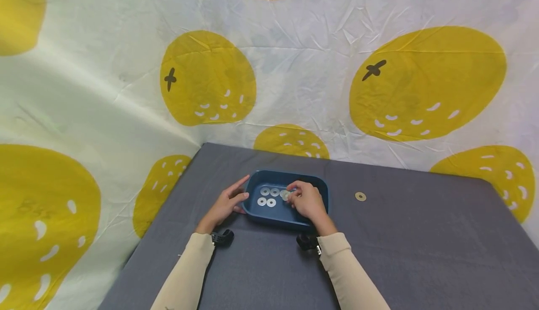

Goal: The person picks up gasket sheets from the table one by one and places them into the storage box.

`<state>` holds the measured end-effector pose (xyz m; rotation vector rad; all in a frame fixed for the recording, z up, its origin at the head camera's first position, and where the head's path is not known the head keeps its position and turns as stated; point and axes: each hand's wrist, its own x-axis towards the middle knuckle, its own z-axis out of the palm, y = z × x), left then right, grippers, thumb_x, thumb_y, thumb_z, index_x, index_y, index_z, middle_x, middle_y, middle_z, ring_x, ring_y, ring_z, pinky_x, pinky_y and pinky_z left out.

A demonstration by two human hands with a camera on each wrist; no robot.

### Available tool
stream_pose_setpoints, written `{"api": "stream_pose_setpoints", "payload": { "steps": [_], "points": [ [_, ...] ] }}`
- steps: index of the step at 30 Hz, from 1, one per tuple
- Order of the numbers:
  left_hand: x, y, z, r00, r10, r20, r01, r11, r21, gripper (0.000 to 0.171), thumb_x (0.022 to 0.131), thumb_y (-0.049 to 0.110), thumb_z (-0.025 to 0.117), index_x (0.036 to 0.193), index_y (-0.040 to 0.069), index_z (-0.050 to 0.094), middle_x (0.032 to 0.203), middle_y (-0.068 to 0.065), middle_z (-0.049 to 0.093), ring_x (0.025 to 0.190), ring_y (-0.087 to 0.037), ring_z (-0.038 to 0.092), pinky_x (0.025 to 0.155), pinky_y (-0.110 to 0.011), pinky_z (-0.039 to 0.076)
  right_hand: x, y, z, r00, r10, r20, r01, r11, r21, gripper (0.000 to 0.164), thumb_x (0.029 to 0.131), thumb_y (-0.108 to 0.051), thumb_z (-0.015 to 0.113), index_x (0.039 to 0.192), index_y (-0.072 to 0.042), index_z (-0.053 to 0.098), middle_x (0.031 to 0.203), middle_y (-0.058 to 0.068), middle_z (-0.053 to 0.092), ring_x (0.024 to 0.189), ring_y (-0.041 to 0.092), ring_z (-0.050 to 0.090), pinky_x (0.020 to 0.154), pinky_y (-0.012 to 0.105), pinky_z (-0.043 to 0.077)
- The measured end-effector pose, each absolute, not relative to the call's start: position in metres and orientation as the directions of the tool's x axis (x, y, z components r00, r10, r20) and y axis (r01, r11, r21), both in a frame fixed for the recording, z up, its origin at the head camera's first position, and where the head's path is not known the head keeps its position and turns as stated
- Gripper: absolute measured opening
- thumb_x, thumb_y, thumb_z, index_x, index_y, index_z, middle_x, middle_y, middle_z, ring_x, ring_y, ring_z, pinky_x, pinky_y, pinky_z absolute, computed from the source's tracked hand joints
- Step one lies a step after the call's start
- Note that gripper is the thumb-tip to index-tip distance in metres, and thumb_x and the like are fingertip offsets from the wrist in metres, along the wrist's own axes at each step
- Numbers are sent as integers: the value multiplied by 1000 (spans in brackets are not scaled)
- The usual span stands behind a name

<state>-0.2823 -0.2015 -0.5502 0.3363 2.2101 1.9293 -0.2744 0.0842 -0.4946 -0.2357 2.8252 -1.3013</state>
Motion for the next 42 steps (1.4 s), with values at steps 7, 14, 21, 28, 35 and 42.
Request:
{"api": "stream_pose_setpoints", "payload": {
  "steps": [7,14,21,28,35,42],
  "points": [
    [-282,-200,-550,-958,288,14,55,135,989,57,100,34,67,151,48,45,131,-14,59,107,-24,62,75,-42,65,-276,84,-497,-979,-192,-68,-74,648,-758,18,94,1,65,109,-5,73,75,4,74,64,17,63,60,28,44],
    [-281,-201,-549,-957,288,14,55,134,989,57,101,34,66,152,47,44,134,-15,58,108,-25,62,76,-41,65,-277,82,-499,-971,-203,-124,-47,674,-737,20,89,5,64,105,-4,74,74,5,74,62,17,64,59,27,49],
    [-280,-201,-549,-960,281,11,52,138,989,56,101,32,66,151,48,45,132,-14,57,108,-26,61,76,-41,65,-278,80,-500,-975,-175,-138,-27,709,-704,18,89,1,66,104,-5,73,72,3,70,61,16,62,57,26,48],
    [-280,-202,-547,-960,279,9,51,143,988,56,101,33,66,151,48,45,135,-13,57,109,-25,61,76,-41,65,-279,80,-501,-978,-158,-135,-26,740,-673,11,90,-6,71,101,-7,73,71,5,63,59,16,60,55,26,46],
    [-280,-201,-547,-961,276,7,50,147,988,56,101,32,65,151,48,45,136,-14,57,110,-26,62,76,-41,65,-278,79,-502,-982,-153,-115,-37,741,-670,10,92,-6,70,101,-6,74,71,5,64,59,15,61,55,27,46],
    [-280,-201,-549,-963,270,4,47,153,987,56,101,34,67,150,49,45,133,-13,57,110,-25,60,76,-41,65,-278,81,-499,-991,-131,26,-110,694,-711,13,97,-16,66,103,-8,74,69,3,63,59,16,57,55,28,43]
  ]
}}
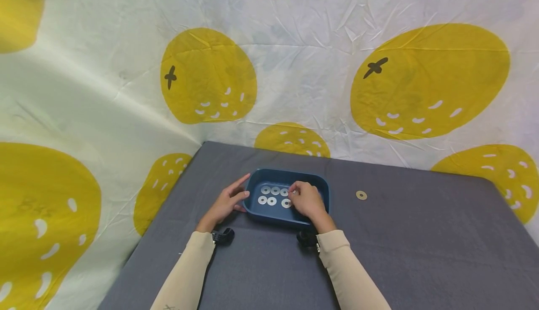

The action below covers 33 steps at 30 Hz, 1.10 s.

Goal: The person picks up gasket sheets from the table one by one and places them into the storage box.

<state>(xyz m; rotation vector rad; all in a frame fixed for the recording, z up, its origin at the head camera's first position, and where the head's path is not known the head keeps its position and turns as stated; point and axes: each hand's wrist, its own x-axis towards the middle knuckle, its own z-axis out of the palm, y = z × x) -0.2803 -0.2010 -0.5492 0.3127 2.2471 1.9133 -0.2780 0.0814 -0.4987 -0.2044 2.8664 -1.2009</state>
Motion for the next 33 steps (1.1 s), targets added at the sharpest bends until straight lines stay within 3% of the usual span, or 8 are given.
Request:
{"api": "stream_pose_setpoints", "payload": {
  "steps": [8,13,21,26,29,33],
  "points": [
    [-281,-199,-551,-961,277,6,48,144,988,57,100,35,68,150,49,45,133,-13,57,109,-25,61,76,-40,65,-270,96,-490,-927,-70,368,-350,512,-784,13,98,-15,68,104,-5,74,71,5,63,57,12,51,52,24,42],
    [-282,-199,-550,-959,282,4,46,144,989,57,100,36,68,150,50,45,135,-13,57,109,-25,61,76,-40,65,-269,123,-486,-899,86,429,-349,449,-823,14,99,-15,68,103,-3,74,70,7,64,53,7,51,48,22,43],
    [-282,-200,-550,-958,286,6,48,138,989,57,100,35,67,151,49,45,137,-13,56,112,-25,60,76,-41,65,-273,187,-491,-933,302,198,-52,431,-901,23,100,-21,64,114,-5,69,69,-10,63,60,4,57,55,18,50],
    [-280,-201,-549,-960,281,4,43,131,990,58,100,34,68,151,49,45,138,-14,56,112,-26,61,76,-41,65,-277,220,-502,-913,403,71,128,445,-886,29,99,-25,63,121,-6,67,69,-16,62,62,4,59,53,22,48],
    [-280,-201,-548,-959,284,3,43,133,990,58,100,35,68,152,47,44,139,-14,56,113,-26,60,76,-40,65,-278,234,-507,-912,410,26,209,515,-831,30,99,-26,63,122,-7,67,77,-8,65,64,9,59,53,28,47],
    [-279,-201,-547,-959,284,7,46,134,990,58,100,34,67,153,45,44,139,-15,56,113,-26,60,76,-40,65,-277,247,-510,-941,339,-6,237,646,-726,37,98,-28,65,123,-1,65,95,17,70,76,26,62,60,34,46]
  ]
}}
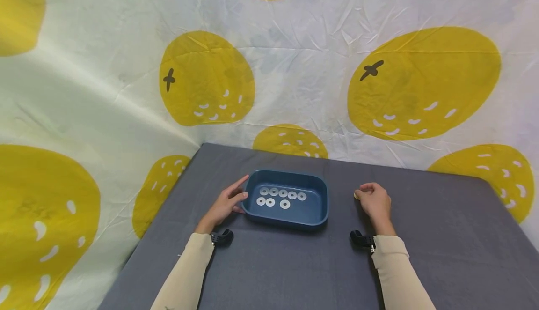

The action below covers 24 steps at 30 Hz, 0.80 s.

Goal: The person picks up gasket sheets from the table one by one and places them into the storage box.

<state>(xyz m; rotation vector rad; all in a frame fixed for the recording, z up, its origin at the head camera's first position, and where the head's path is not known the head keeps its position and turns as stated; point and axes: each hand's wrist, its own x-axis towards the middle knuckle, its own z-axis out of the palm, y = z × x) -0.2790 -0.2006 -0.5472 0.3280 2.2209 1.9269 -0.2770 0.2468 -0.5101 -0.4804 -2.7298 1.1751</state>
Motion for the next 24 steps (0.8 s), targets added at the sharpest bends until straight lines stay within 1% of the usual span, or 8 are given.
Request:
{"api": "stream_pose_setpoints", "payload": {
  "steps": [3,6,8,12,17,20,24],
  "points": [
    [-279,-201,-547,-961,278,5,45,138,989,58,100,34,67,152,47,45,138,-14,56,113,-26,60,76,-41,65,-277,253,-512,-956,294,-25,236,710,-664,44,97,-32,66,123,3,63,110,28,69,89,38,63,67,40,48],
    [-279,-201,-547,-961,277,4,46,146,988,57,100,35,67,151,48,45,138,-14,56,113,-26,60,76,-41,65,-278,256,-513,-962,270,-49,239,735,-635,47,97,-35,66,123,4,61,117,32,65,95,44,62,72,48,49],
    [-279,-201,-548,-961,277,3,46,147,988,57,100,36,67,151,48,45,139,-14,56,112,-26,60,76,-41,65,-279,257,-513,-964,257,-64,241,750,-616,48,97,-36,66,121,4,61,118,32,64,96,45,61,74,50,49],
    [-279,-201,-548,-962,272,5,48,153,987,57,99,37,68,151,48,45,141,-13,55,113,-28,61,76,-41,65,-281,257,-509,-965,247,-86,250,775,-581,43,96,-33,67,116,4,63,116,31,62,95,45,59,74,51,47],
    [-279,-201,-549,-962,272,11,55,153,987,57,100,36,67,151,48,44,141,-13,56,114,-30,61,77,-40,65,-283,257,-503,-966,233,-113,256,785,-564,40,95,-29,69,115,5,62,113,31,62,95,44,59,76,52,46],
    [-279,-202,-549,-960,279,14,58,149,987,57,101,35,66,151,48,44,138,-13,57,112,-29,61,76,-40,65,-285,258,-501,-965,224,-134,260,786,-561,40,96,-28,69,115,6,62,113,31,62,96,44,59,77,53,47],
    [-280,-201,-549,-958,288,17,55,125,991,58,101,33,66,153,45,44,130,-14,57,107,-24,61,74,-40,65,-287,259,-502,-965,213,-155,264,789,-555,42,96,-27,68,117,9,61,114,32,61,97,44,59,78,53,48]
  ]
}}
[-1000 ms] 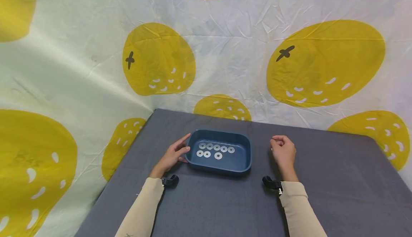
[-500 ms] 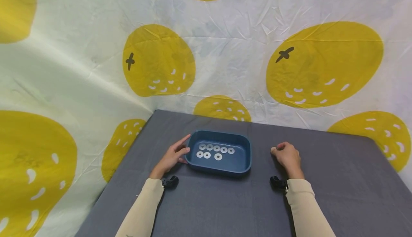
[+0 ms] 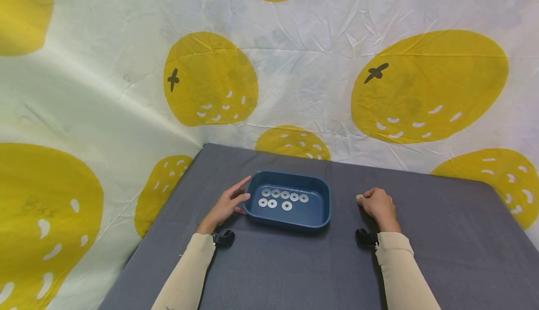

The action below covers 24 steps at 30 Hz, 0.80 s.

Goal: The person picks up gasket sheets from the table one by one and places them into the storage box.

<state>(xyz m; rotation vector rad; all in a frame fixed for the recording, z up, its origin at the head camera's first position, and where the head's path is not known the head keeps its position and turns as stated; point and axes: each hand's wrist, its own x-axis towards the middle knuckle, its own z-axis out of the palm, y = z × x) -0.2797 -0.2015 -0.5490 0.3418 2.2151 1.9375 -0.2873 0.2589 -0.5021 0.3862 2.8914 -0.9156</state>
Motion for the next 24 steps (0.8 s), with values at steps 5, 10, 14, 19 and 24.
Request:
{"api": "stream_pose_setpoints", "payload": {
  "steps": [5,10,14,19,24],
  "points": [
    [-280,-201,-549,-957,288,17,53,118,992,59,101,30,66,155,40,43,125,-14,58,104,-21,62,73,-40,65,-287,260,-504,-967,206,-151,255,797,-548,44,96,-27,66,118,10,60,115,32,61,96,43,60,77,52,50],
    [-280,-201,-550,-958,287,7,45,125,991,59,102,30,65,154,43,42,129,-16,58,106,-24,62,73,-40,65,-286,259,-506,-972,195,-131,235,806,-544,46,94,-25,67,120,11,60,117,33,61,96,43,61,75,51,50],
    [-280,-201,-550,-959,284,4,42,126,991,59,102,31,65,154,44,42,131,-17,58,107,-25,63,73,-40,65,-286,259,-507,-974,189,-123,226,813,-537,46,94,-24,67,122,11,60,120,34,60,98,44,61,75,51,50],
    [-280,-201,-551,-958,285,11,50,129,990,59,101,32,66,154,44,43,128,-15,58,105,-22,62,74,-40,65,-284,258,-509,-975,192,-109,221,817,-533,43,95,-24,66,121,9,55,118,34,60,99,46,59,75,52,48],
    [-279,-201,-550,-958,285,9,47,127,991,58,101,33,66,153,46,43,128,-14,58,105,-21,62,75,-40,65,-280,255,-510,-980,184,-71,193,825,-531,39,95,-23,66,118,5,52,109,30,61,94,45,59,74,52,46]
  ]
}}
